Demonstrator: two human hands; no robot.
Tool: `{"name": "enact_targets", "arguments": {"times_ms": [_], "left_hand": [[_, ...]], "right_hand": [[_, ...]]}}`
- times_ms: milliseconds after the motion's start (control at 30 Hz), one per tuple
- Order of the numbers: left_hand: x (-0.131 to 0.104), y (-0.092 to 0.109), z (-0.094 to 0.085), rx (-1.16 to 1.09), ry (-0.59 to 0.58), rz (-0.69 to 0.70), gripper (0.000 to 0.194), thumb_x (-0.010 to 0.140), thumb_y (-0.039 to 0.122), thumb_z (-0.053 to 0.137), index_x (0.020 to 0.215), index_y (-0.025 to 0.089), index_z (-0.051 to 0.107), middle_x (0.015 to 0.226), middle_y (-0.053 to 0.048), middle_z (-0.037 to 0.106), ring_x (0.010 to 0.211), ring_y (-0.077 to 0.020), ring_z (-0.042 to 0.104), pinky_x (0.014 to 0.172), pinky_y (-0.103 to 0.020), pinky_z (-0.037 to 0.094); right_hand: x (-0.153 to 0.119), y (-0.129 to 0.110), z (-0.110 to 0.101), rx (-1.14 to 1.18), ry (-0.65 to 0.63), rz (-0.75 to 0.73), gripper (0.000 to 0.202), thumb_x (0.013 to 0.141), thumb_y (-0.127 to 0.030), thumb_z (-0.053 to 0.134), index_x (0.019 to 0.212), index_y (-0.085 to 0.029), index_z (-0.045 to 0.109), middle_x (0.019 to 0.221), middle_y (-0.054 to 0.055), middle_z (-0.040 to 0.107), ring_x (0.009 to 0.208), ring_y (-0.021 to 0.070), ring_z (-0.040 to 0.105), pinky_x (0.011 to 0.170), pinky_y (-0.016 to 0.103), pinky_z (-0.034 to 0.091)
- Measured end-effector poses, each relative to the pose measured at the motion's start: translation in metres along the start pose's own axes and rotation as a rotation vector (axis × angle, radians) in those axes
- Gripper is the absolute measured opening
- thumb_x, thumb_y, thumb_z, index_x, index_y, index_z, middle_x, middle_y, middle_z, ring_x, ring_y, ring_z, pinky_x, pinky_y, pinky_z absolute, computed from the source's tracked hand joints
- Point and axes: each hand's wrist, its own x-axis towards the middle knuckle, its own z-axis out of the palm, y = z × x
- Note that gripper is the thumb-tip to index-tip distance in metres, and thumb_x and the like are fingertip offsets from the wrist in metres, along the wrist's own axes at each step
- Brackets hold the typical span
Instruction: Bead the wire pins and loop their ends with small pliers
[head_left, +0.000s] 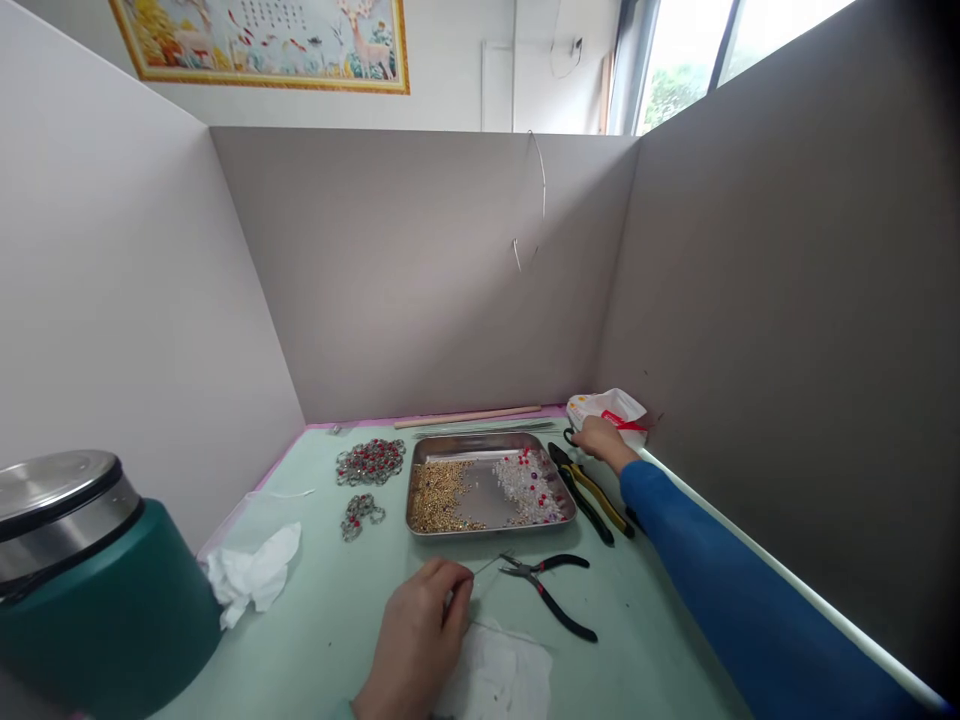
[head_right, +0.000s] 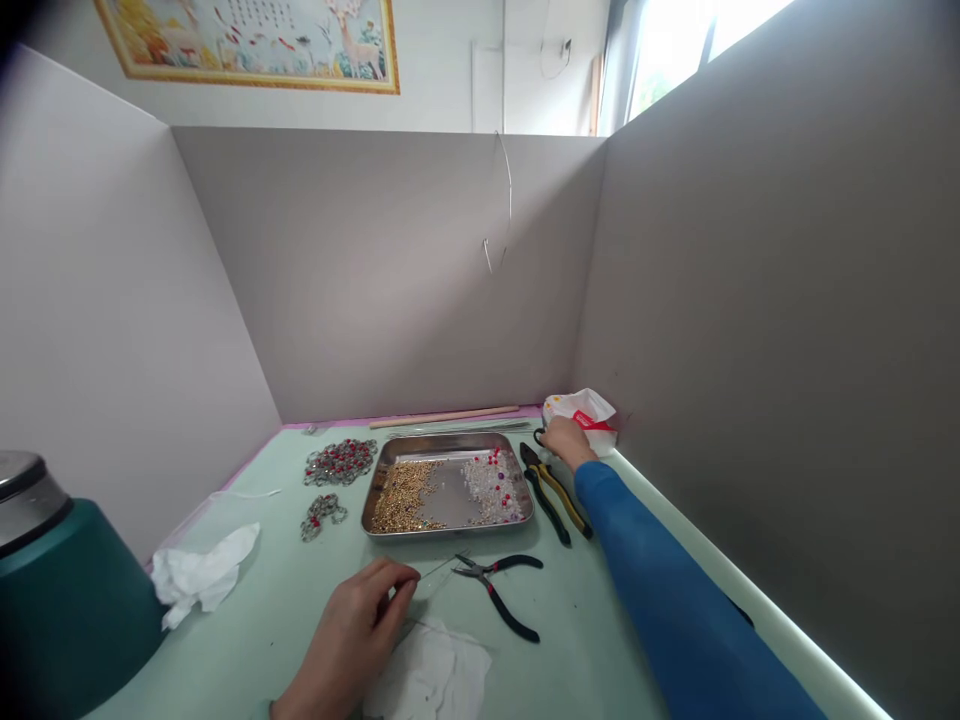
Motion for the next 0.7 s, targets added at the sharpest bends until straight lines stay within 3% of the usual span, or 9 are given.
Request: {"name": "enact_targets", "arguments": {"times_ms": [67, 167, 200, 267, 333, 367, 567, 700], "left_hand": [[0.0, 0.0, 0.0, -0.099, 0.032, -0.009, 0.024, 0.087, 0.027, 0.042, 0.087, 0.018, 0.065, 0.079, -0.006, 0.063, 0.07, -0.0177, 0.056, 0.065, -0.028, 0.041], [0.001, 0.002, 0.001, -0.376, 0.024, -0.056, 0.027, 0.085, 0.034, 0.047, 0.1, 0.017, 0.061, 0.081, -0.006, 0.062, 0.062, -0.0149, 0.053, 0.057, -0.026, 0.042], [0.001, 0.003, 0.001, -0.494, 0.014, -0.077, 0.032, 0.084, 0.036, 0.048, 0.107, 0.016, 0.058, 0.085, -0.007, 0.061, 0.061, -0.014, 0.052, 0.055, -0.026, 0.043], [0.001, 0.007, 0.0, -0.704, 0.01, -0.112, 0.044, 0.084, 0.04, 0.049, 0.12, 0.016, 0.05, 0.099, -0.01, 0.059, 0.063, -0.0135, 0.053, 0.056, -0.026, 0.046], [0.0, 0.011, -0.003, -0.827, 0.016, -0.136, 0.051, 0.083, 0.04, 0.051, 0.128, 0.017, 0.044, 0.113, -0.012, 0.055, 0.069, -0.014, 0.054, 0.063, -0.028, 0.048], [0.0, 0.012, -0.003, -0.857, 0.014, -0.147, 0.053, 0.082, 0.04, 0.052, 0.129, 0.017, 0.043, 0.116, -0.012, 0.055, 0.071, -0.0142, 0.055, 0.068, -0.029, 0.048], [0.004, 0.0, 0.003, -1.049, 0.009, -0.269, 0.049, 0.08, 0.038, 0.056, 0.125, 0.019, 0.052, 0.122, -0.011, 0.057, 0.098, -0.0223, 0.057, 0.082, -0.032, 0.046], [0.008, -0.001, 0.003, -1.06, -0.022, -0.226, 0.057, 0.072, 0.036, 0.067, 0.124, 0.018, 0.053, 0.123, -0.011, 0.058, 0.109, -0.024, 0.053, 0.093, -0.035, 0.042]], "right_hand": [[-0.022, -0.009, -0.01, 0.134, -0.047, -0.049, 0.03, 0.086, -0.027, 0.054, 0.106, -0.006, 0.056, 0.079, 0.01, 0.062, 0.064, 0.0149, 0.059, 0.057, 0.026, 0.048], [-0.083, -0.028, -0.006, 0.356, -0.118, -0.218, 0.035, 0.09, -0.034, 0.041, 0.12, -0.018, 0.047, 0.073, 0.002, 0.059, 0.052, 0.01, 0.054, 0.047, 0.021, 0.044], [-0.108, -0.035, 0.001, 0.456, -0.161, -0.289, 0.035, 0.091, -0.036, 0.038, 0.122, -0.022, 0.044, 0.075, 0.0, 0.058, 0.048, 0.0084, 0.052, 0.044, 0.02, 0.043], [-0.156, -0.048, 0.02, 0.929, -0.35, -0.456, 0.036, 0.087, -0.035, 0.044, 0.12, -0.022, 0.042, 0.083, 0.001, 0.056, 0.045, 0.0068, 0.048, 0.039, 0.02, 0.039], [-0.193, -0.059, 0.04, 1.184, -0.447, -0.476, 0.036, 0.083, -0.035, 0.051, 0.116, -0.022, 0.043, 0.083, 0.0, 0.053, 0.045, 0.0064, 0.048, 0.038, 0.019, 0.038], [-0.205, -0.062, 0.049, 1.244, -0.437, -0.462, 0.033, 0.083, -0.034, 0.052, 0.112, -0.021, 0.045, 0.081, -0.001, 0.052, 0.046, 0.0063, 0.047, 0.038, 0.019, 0.037], [-0.222, -0.065, 0.075, 1.255, -0.362, -0.488, 0.02, 0.085, -0.028, 0.052, 0.103, -0.019, 0.051, 0.079, 0.002, 0.057, 0.058, 0.0099, 0.051, 0.048, 0.021, 0.041], [-0.223, -0.058, 0.076, 1.082, -0.253, -0.573, 0.02, 0.083, -0.023, 0.054, 0.103, -0.022, 0.058, 0.088, 0.004, 0.061, 0.067, 0.0139, 0.054, 0.057, 0.026, 0.043]]}}
